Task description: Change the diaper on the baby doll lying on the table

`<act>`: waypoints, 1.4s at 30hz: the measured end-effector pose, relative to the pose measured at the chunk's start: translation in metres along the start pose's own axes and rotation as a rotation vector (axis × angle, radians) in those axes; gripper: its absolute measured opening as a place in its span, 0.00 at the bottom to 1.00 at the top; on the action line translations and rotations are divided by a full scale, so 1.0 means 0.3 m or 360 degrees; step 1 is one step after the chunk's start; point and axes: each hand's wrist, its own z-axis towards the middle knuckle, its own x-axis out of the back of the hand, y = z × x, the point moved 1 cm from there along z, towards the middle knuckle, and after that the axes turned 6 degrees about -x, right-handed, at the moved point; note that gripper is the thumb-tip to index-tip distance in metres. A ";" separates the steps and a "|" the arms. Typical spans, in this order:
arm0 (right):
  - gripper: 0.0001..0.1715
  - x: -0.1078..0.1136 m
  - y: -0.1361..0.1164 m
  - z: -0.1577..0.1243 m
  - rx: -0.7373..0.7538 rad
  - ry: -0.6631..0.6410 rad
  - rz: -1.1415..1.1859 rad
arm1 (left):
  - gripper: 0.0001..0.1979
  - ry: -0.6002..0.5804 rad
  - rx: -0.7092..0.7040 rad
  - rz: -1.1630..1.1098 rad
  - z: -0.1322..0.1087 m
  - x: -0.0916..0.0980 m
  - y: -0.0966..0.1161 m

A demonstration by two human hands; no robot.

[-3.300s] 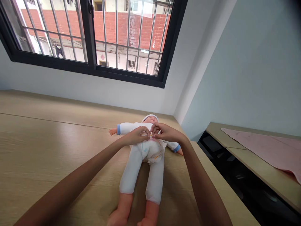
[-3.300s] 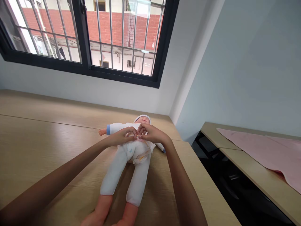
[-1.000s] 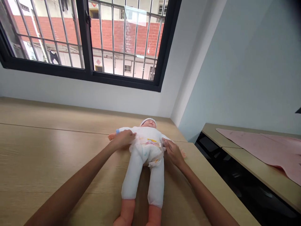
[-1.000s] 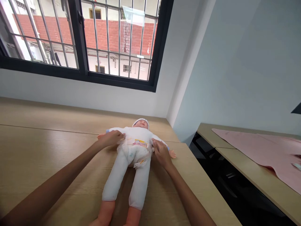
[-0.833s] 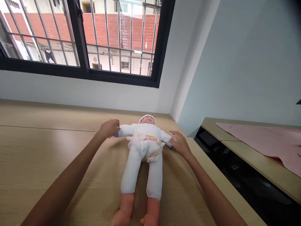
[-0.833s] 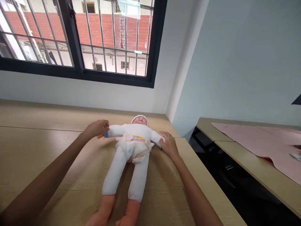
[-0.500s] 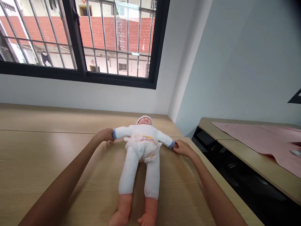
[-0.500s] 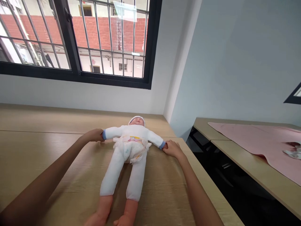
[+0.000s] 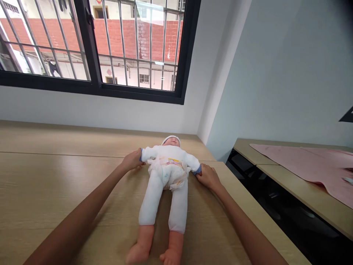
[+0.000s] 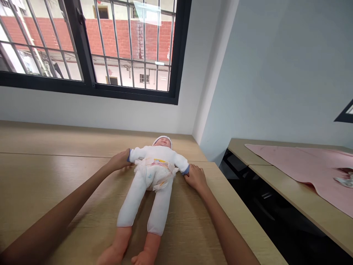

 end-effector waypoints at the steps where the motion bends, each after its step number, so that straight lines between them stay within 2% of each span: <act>1: 0.12 0.000 -0.005 -0.001 -0.0021 0.0005 0.0004 | 0.24 0.0010 -0.0030 0.0030 0.003 -0.006 -0.002; 6: 0.10 0.009 -0.006 -0.001 -0.0088 0.0084 -0.0010 | 0.25 -0.0012 -0.0093 0.0193 0.013 -0.018 -0.008; 11: 0.07 0.009 0.033 0.018 -0.0058 0.0215 0.0083 | 0.19 -0.0185 0.0020 0.0213 0.008 0.040 -0.008; 14: 0.14 -0.002 0.068 0.039 -0.0055 0.0303 0.0291 | 0.16 -0.0296 0.0074 0.0216 0.002 0.081 -0.016; 16: 0.22 -0.009 0.090 0.052 -0.0057 0.0332 0.0530 | 0.16 -0.0311 0.0067 0.0214 0.000 0.099 -0.025; 18: 0.26 -0.012 0.106 0.061 -0.0017 0.0308 0.0744 | 0.17 -0.0310 0.0042 0.0201 0.001 0.110 -0.035; 22: 0.19 -0.011 0.121 0.071 0.0108 0.0258 0.0876 | 0.20 -0.0290 0.0022 0.0144 0.006 0.124 -0.059; 27: 0.12 -0.019 0.127 0.080 0.0111 0.0279 0.0955 | 0.20 -0.0248 -0.0003 0.0022 0.016 0.146 -0.099; 35: 0.11 0.002 0.123 0.073 0.0101 0.0385 0.0666 | 0.08 -0.0181 -0.0141 -0.0023 0.033 0.148 -0.151; 42: 0.11 0.034 0.150 0.062 0.0028 0.0332 0.0408 | 0.07 -0.0238 -0.0109 0.0097 0.006 0.185 -0.159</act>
